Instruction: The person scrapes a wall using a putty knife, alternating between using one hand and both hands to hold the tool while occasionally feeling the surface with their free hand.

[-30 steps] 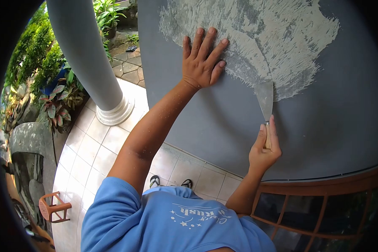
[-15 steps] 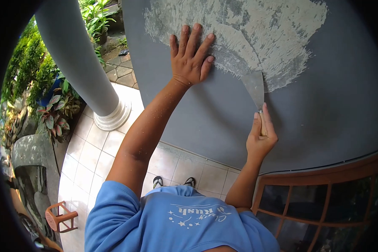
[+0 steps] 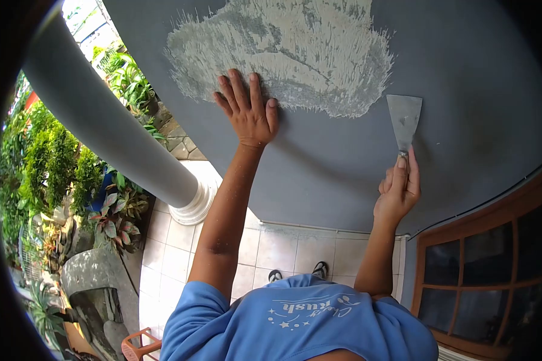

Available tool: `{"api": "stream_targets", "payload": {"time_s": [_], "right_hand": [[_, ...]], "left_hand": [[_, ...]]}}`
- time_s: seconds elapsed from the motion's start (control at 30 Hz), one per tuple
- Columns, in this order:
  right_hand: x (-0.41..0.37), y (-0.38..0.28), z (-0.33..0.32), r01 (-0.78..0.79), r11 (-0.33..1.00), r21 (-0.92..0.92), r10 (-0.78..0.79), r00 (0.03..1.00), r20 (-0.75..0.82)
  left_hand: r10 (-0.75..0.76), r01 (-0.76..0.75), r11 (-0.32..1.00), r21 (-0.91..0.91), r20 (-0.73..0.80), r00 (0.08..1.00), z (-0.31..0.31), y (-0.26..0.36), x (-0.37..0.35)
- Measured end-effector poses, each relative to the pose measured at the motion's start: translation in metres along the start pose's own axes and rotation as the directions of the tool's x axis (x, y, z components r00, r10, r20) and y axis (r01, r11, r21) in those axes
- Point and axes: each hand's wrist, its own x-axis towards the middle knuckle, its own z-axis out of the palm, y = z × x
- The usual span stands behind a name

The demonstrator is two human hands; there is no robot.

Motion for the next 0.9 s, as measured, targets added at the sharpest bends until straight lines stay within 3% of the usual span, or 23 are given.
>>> {"api": "stream_targets", "payload": {"time_s": [0.03,0.1,0.13,0.17,0.23,0.33,0.43,0.47,0.5,0.57,0.63,0.73,0.83,0.9], "right_hand": [[-0.001,-0.001,-0.001,-0.060,0.995,0.077,0.058,0.998,0.022],[-0.004,-0.002,-0.004,-0.177,0.958,0.227,0.163,0.984,0.077],[-0.004,-0.002,-0.006,-0.200,0.952,0.233,0.181,0.978,0.101],[-0.004,0.000,-0.008,-0.222,0.945,0.239,0.197,0.972,0.125],[-0.002,-0.001,-0.011,-0.185,0.966,0.179,0.152,0.972,0.182],[-0.005,-0.006,-0.018,-0.038,0.998,0.053,0.018,0.945,0.326],[-0.012,-0.010,-0.011,-0.200,0.979,0.033,0.160,0.866,0.474],[-0.011,-0.008,-0.010,-0.267,0.964,0.025,0.215,0.824,0.524],[-0.010,-0.004,-0.007,-0.344,0.937,0.061,0.255,0.794,0.552],[-0.012,0.004,-0.002,-0.497,0.861,0.108,0.333,0.711,0.619],[-0.016,0.007,-0.002,-0.678,0.699,0.225,0.377,0.618,0.690],[-0.030,0.017,-0.003,-0.845,0.484,0.228,0.480,0.474,0.738],[-0.043,0.023,-0.007,-0.849,0.419,0.324,0.460,0.505,0.730],[-0.053,0.036,-0.004,-0.756,0.559,0.341,0.451,0.622,0.640]], "left_hand": [[-0.025,0.024,1.000,-0.020,-0.028,0.999,0.004,0.012,0.002],[0.141,-0.137,0.990,-0.037,0.208,0.968,0.003,0.040,-0.003],[0.219,-0.211,0.976,-0.059,0.323,0.921,0.001,0.056,-0.009],[0.380,-0.385,0.920,-0.066,0.379,0.844,0.001,0.068,-0.013],[0.442,-0.444,0.892,-0.086,0.373,0.816,0.001,0.084,-0.022],[0.129,-0.243,0.961,0.136,0.553,0.823,-0.027,0.093,-0.022],[-0.174,0.207,0.978,-0.022,0.458,0.871,-0.058,0.108,-0.043],[-0.287,0.498,0.838,-0.221,0.598,0.748,-0.073,0.121,-0.039],[-0.321,0.745,0.576,-0.337,0.745,0.585,-0.085,0.134,-0.035],[-0.233,0.826,0.318,-0.466,0.806,0.545,-0.085,0.142,-0.041],[-0.169,0.860,0.105,-0.499,0.843,0.510,-0.091,0.159,-0.030],[-0.037,0.913,0.023,-0.408,0.912,0.408,-0.088,0.167,-0.027],[0.067,0.927,-0.078,-0.366,0.926,0.371,-0.085,0.170,-0.032],[0.153,0.921,-0.071,-0.384,0.908,0.390,-0.079,0.164,-0.041]]}}
